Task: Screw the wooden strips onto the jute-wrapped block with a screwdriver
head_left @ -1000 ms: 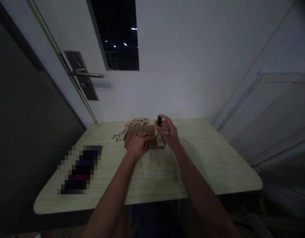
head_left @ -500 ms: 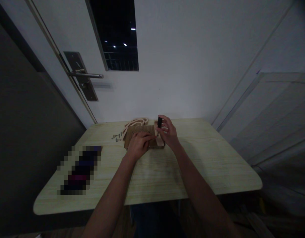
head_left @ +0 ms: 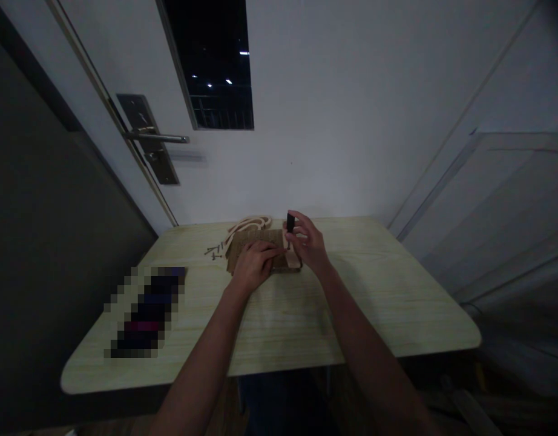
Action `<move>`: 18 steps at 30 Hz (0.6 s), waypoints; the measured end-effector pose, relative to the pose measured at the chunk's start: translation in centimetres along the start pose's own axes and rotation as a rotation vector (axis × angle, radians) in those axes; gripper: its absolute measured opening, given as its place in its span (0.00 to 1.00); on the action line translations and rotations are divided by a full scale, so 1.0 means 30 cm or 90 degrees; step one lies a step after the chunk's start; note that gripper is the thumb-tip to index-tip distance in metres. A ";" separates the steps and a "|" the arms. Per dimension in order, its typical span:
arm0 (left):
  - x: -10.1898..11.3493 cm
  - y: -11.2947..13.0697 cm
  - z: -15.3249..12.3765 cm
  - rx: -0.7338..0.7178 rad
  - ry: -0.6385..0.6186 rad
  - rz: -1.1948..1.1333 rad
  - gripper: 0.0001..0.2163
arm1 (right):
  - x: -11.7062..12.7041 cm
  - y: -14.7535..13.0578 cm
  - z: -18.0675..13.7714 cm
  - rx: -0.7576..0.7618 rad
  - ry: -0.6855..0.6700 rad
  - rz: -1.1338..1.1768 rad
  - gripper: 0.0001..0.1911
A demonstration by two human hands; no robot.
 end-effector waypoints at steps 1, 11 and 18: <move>0.001 0.000 0.000 0.000 0.002 0.000 0.19 | 0.001 0.001 0.000 -0.003 0.005 -0.001 0.27; 0.000 0.000 0.003 -0.002 0.002 0.008 0.19 | -0.004 -0.013 -0.006 0.015 -0.014 0.032 0.25; 0.000 -0.001 -0.001 -0.002 0.006 0.007 0.19 | 0.006 -0.020 -0.007 -0.009 0.040 -0.048 0.29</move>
Point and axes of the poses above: each hand's wrist, its own z-axis towards the middle knuckle, its own x-axis out of the back of the hand, y = z × x, the point moved 6 cm from there along z, towards the middle knuckle, and after that the axes turned 14 degrees about -y, right-handed, at the moved point
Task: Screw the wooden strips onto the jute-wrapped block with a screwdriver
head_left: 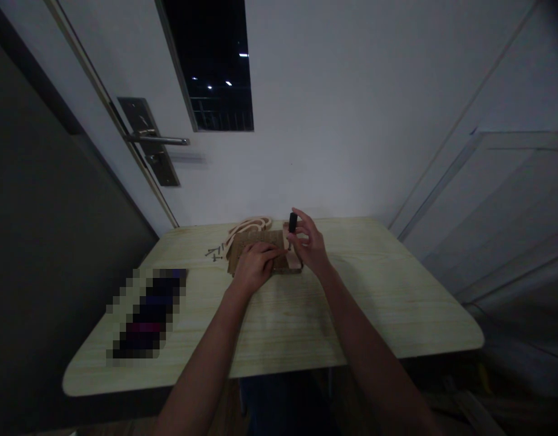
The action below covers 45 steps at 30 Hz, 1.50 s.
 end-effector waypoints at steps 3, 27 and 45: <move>-0.003 -0.003 0.000 -0.001 0.002 0.001 0.19 | -0.003 -0.008 0.000 0.007 -0.019 0.009 0.26; 0.003 0.005 0.003 0.004 -0.003 -0.009 0.19 | -0.009 0.012 0.004 -0.018 -0.022 -0.006 0.28; 0.003 0.002 0.002 0.008 -0.004 -0.016 0.18 | -0.003 0.003 0.001 0.003 0.009 -0.061 0.26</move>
Point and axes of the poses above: each hand's wrist, its own z-axis towards the middle knuckle, its own x-axis out of the back of the hand, y = z × x, the point moved 6 cm from there along z, towards the middle knuckle, and after that the axes turned 14 degrees about -y, right-handed, at the moved point
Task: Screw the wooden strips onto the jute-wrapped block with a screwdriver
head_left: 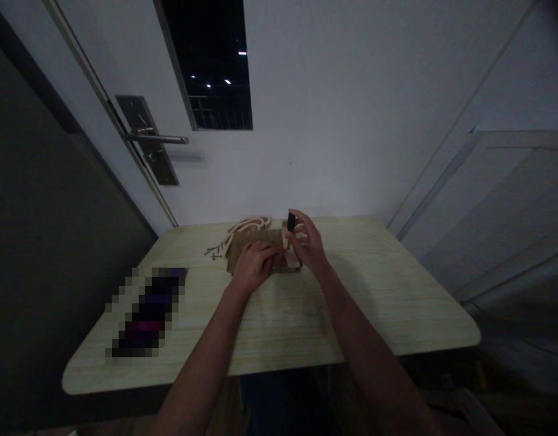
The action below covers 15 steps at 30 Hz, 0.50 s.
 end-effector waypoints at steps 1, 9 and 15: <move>0.000 0.000 0.000 0.000 0.000 0.000 0.18 | 0.000 0.000 0.000 0.004 -0.001 0.002 0.26; 0.001 -0.001 0.000 0.003 0.001 0.003 0.18 | -0.008 -0.011 0.000 0.011 -0.055 0.113 0.24; -0.003 -0.004 0.000 0.007 0.001 0.002 0.19 | 0.002 0.005 0.000 -0.013 0.006 0.058 0.28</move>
Point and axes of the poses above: each hand's wrist, its own z-axis towards the middle knuckle, its own x-axis out of the back of the hand, y = z × x, the point moved 6 cm from there along z, towards the middle knuckle, and after that the axes turned 14 degrees about -y, right-handed, at the moved point
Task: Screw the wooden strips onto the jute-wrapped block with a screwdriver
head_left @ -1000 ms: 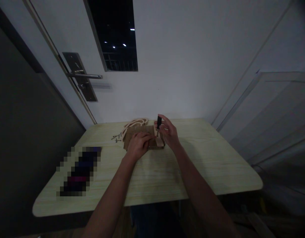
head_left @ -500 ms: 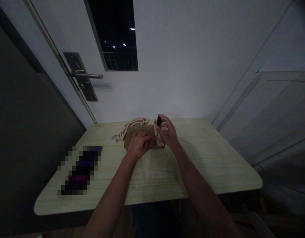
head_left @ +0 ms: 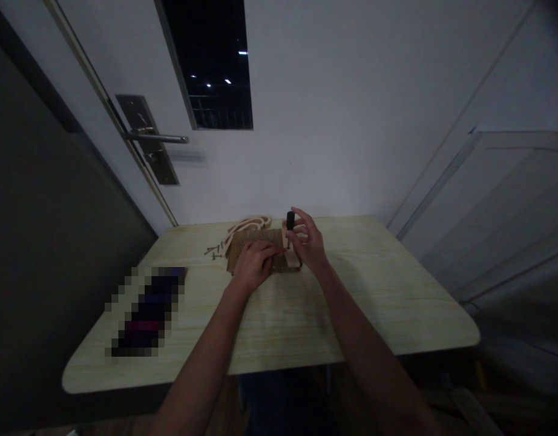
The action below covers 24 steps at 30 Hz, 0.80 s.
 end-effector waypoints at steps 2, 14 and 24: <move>0.000 0.000 0.000 0.001 0.000 0.002 0.18 | -0.003 -0.004 0.000 0.001 -0.008 -0.003 0.25; 0.001 0.000 -0.002 -0.004 0.003 0.004 0.19 | -0.006 0.006 0.003 0.006 -0.009 -0.008 0.27; 0.007 0.006 -0.001 0.002 -0.007 -0.004 0.19 | -0.010 -0.009 0.003 0.037 -0.053 0.063 0.25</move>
Point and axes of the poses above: each hand's wrist, its own z-axis towards the middle knuckle, its own x-axis out of the back of the hand, y = z × x, the point moved 6 cm from there along z, towards the middle knuckle, and after that the axes turned 14 degrees about -y, right-handed, at the moved point
